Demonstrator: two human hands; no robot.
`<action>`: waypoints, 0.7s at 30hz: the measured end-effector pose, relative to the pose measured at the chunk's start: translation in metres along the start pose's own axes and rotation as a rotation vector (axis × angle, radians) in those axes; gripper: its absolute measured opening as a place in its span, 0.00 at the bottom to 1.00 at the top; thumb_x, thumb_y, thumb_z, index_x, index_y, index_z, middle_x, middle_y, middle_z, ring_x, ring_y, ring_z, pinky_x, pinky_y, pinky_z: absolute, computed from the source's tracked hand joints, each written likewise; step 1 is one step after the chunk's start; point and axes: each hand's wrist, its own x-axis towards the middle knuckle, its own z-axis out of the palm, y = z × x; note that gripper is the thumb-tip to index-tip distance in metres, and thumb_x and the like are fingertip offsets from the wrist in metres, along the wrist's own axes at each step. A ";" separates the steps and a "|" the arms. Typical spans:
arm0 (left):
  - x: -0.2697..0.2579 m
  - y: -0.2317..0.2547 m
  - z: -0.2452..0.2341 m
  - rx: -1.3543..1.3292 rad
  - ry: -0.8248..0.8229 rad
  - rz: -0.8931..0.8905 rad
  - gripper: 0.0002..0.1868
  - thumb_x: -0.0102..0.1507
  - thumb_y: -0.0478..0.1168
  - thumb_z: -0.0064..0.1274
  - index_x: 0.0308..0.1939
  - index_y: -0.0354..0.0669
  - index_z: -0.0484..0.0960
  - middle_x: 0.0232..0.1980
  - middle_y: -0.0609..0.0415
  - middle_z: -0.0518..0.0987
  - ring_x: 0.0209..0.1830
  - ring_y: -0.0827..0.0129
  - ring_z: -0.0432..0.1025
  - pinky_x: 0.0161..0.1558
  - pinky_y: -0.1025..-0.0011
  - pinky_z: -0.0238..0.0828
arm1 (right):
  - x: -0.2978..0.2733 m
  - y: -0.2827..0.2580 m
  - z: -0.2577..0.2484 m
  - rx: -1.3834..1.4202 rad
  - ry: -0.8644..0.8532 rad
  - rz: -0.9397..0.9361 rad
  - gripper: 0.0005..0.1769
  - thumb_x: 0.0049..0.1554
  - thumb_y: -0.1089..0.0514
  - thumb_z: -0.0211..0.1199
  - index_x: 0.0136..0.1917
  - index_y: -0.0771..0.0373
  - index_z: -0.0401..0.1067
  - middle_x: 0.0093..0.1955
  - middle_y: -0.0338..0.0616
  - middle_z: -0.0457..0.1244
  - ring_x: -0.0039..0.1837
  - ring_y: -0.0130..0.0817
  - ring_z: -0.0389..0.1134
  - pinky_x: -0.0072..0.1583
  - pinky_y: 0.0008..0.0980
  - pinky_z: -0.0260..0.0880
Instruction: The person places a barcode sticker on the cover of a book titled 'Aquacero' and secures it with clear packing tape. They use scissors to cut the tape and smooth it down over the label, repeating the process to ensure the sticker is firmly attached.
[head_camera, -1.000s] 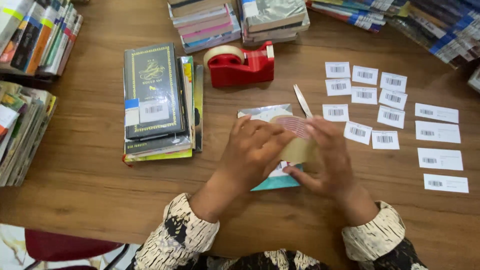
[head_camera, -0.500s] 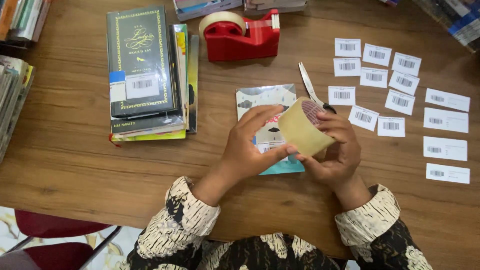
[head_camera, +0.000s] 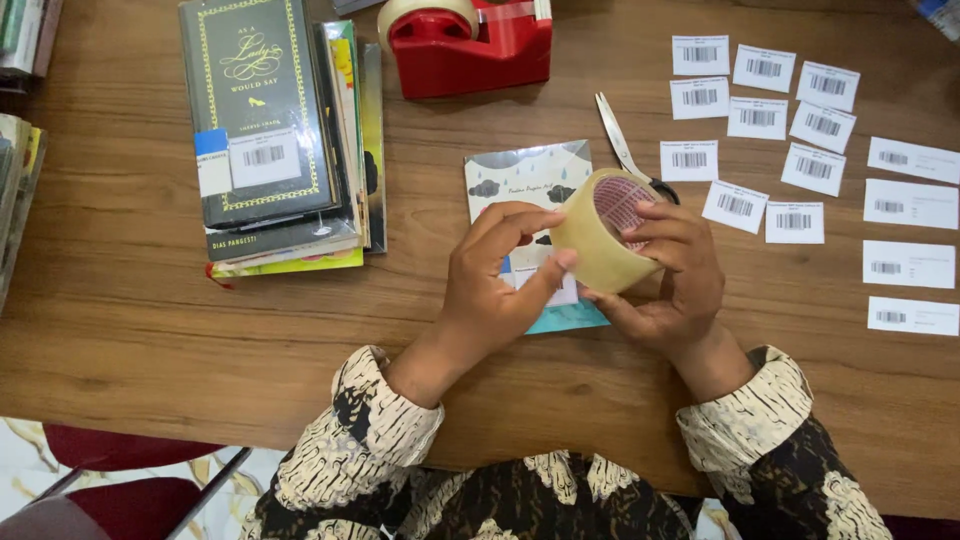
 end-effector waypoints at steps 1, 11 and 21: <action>0.001 0.000 -0.001 0.001 -0.001 -0.001 0.17 0.61 0.44 0.66 0.53 0.46 0.84 0.48 0.54 0.81 0.46 0.62 0.79 0.51 0.67 0.78 | 0.000 0.000 0.001 0.001 0.001 0.001 0.29 0.48 0.47 0.82 0.43 0.69 0.66 0.48 0.56 0.65 0.59 0.66 0.68 0.65 0.59 0.67; 0.007 -0.002 -0.008 0.000 -0.012 -0.053 0.06 0.63 0.39 0.64 0.42 0.45 0.87 0.38 0.53 0.82 0.40 0.63 0.81 0.46 0.69 0.80 | -0.001 -0.001 0.001 0.010 -0.008 -0.048 0.27 0.50 0.47 0.80 0.45 0.70 0.70 0.49 0.56 0.66 0.60 0.66 0.69 0.64 0.57 0.68; 0.007 -0.007 -0.007 0.028 -0.036 -0.001 0.05 0.69 0.39 0.55 0.40 0.41 0.81 0.36 0.52 0.77 0.37 0.58 0.78 0.43 0.65 0.79 | -0.003 0.000 0.001 0.037 -0.041 -0.060 0.26 0.51 0.48 0.80 0.49 0.69 0.72 0.51 0.55 0.66 0.61 0.65 0.69 0.64 0.56 0.68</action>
